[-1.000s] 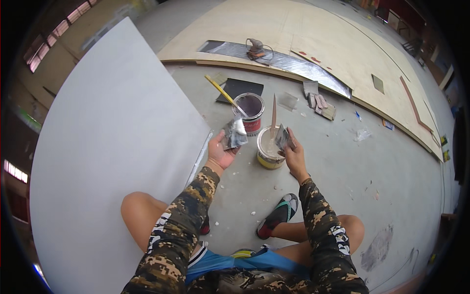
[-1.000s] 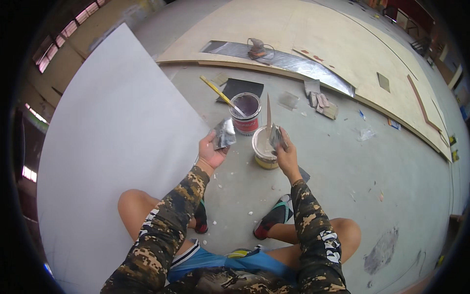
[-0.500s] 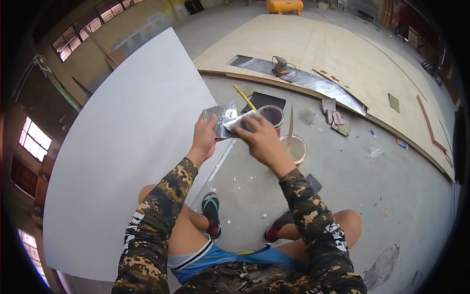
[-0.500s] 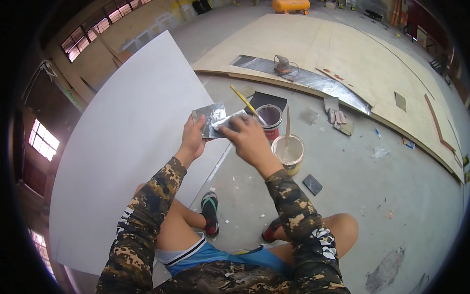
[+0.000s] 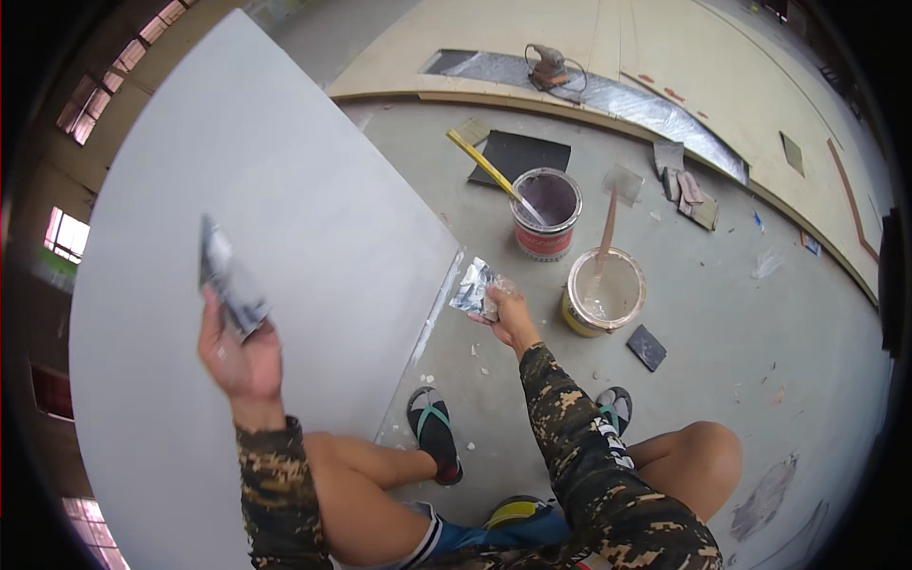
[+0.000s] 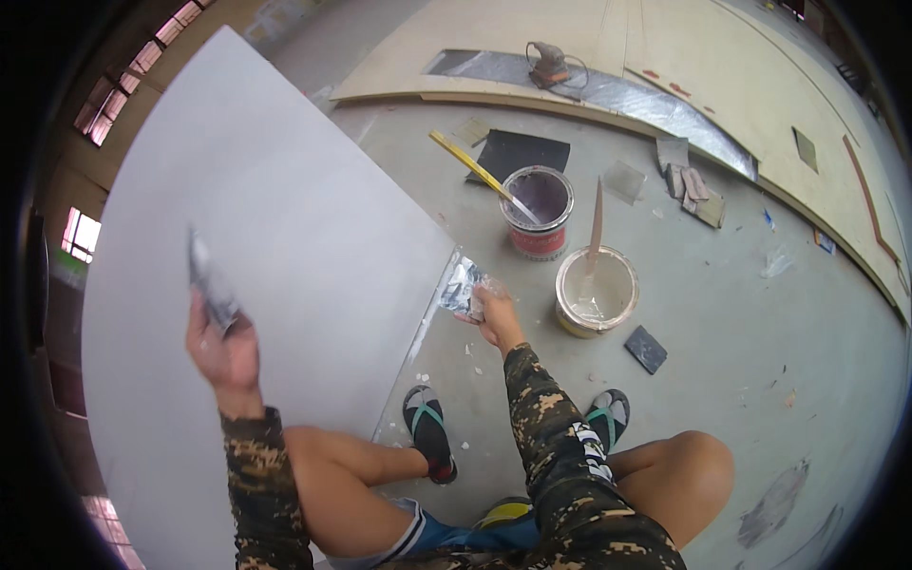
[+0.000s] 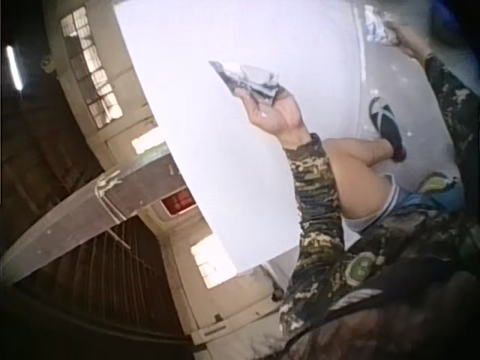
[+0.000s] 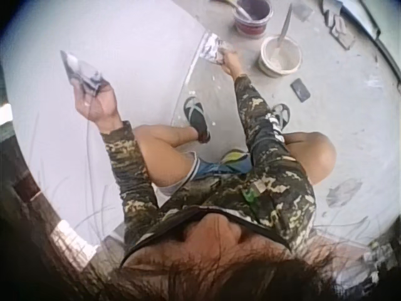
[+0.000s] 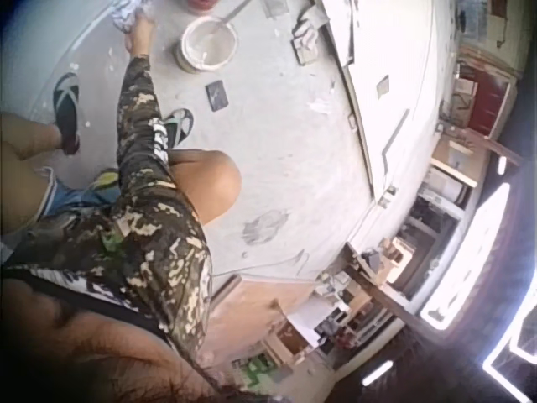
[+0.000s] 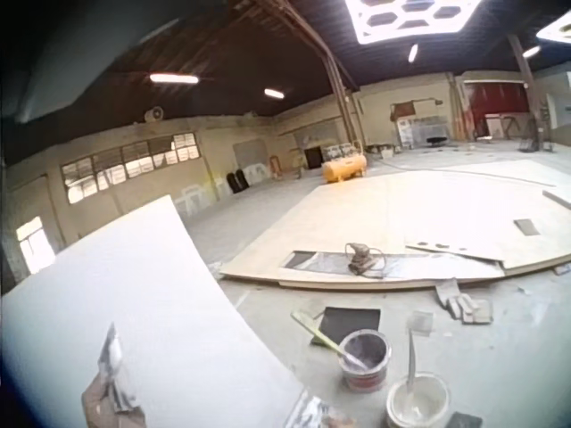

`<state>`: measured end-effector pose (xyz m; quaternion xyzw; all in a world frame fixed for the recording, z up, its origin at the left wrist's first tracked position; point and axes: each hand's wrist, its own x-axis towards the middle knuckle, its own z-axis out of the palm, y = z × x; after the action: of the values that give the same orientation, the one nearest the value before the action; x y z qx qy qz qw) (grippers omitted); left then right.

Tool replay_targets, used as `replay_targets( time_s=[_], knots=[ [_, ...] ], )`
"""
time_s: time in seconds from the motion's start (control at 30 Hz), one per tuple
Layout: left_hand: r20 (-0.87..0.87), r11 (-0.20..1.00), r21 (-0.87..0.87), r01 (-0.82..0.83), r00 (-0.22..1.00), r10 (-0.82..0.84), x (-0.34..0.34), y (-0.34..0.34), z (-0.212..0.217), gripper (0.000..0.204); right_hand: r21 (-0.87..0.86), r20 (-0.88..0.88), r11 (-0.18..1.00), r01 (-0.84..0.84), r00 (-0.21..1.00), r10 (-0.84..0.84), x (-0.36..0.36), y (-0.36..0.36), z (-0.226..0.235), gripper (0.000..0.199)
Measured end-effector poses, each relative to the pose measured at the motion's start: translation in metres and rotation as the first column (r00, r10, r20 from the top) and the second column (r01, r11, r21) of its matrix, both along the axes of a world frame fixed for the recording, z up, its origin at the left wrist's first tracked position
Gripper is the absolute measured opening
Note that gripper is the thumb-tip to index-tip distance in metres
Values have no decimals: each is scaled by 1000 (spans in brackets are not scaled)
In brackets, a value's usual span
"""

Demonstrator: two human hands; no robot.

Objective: The person applies putty onto a board using metal scrapers, spreading and smoothing the material across the surface and mixing putty between the blades.

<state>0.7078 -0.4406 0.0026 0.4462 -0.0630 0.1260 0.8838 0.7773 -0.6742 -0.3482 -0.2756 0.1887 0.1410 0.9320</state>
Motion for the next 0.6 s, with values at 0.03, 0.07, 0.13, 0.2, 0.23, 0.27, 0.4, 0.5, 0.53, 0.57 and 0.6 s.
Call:
replay_targets(
  time_s=[0.03,0.07,0.13,0.2,0.23,0.27,0.4,0.5,0.53,0.57,0.6],
  knots=[
    [54,994,-29,107,993,-105,-1,17,-1,40,13,-53,1000,13,999,-12,12,10,-13,35],
    [34,995,-19,99,995,-99,-4,32,-2,40,25,-111,999,27,994,-24,21,22,-26,34],
    [44,984,63,165,985,-168,-3,48,-5,38,14,-115,999,37,993,-35,45,38,-51,36],
    [35,975,18,220,975,-221,7,44,-12,39,-13,-115,998,63,991,-64,71,43,-87,37],
    [49,958,-42,283,958,-281,16,37,-20,40,-152,-114,978,140,981,-159,85,32,-115,39],
    [36,955,-57,292,956,-290,21,34,-26,40,-278,-105,939,200,966,-237,95,28,-134,40],
    [-17,993,15,116,993,-115,16,48,-10,43,-357,-92,932,61,991,-100,109,70,-105,43],
    [-22,981,-47,190,981,-191,25,50,-14,42,-430,-113,898,86,983,-148,123,61,-102,40],
    [-29,981,-47,190,981,-191,26,49,-15,42,-459,-148,887,55,979,-137,126,59,-101,39],
    [-26,982,-40,186,982,-187,26,49,-16,42,-484,-183,875,21,975,-125,128,60,-100,37],
    [-20,981,-38,188,982,-189,28,49,-18,42,-488,-186,873,23,974,-130,132,58,-105,37]
  ],
)
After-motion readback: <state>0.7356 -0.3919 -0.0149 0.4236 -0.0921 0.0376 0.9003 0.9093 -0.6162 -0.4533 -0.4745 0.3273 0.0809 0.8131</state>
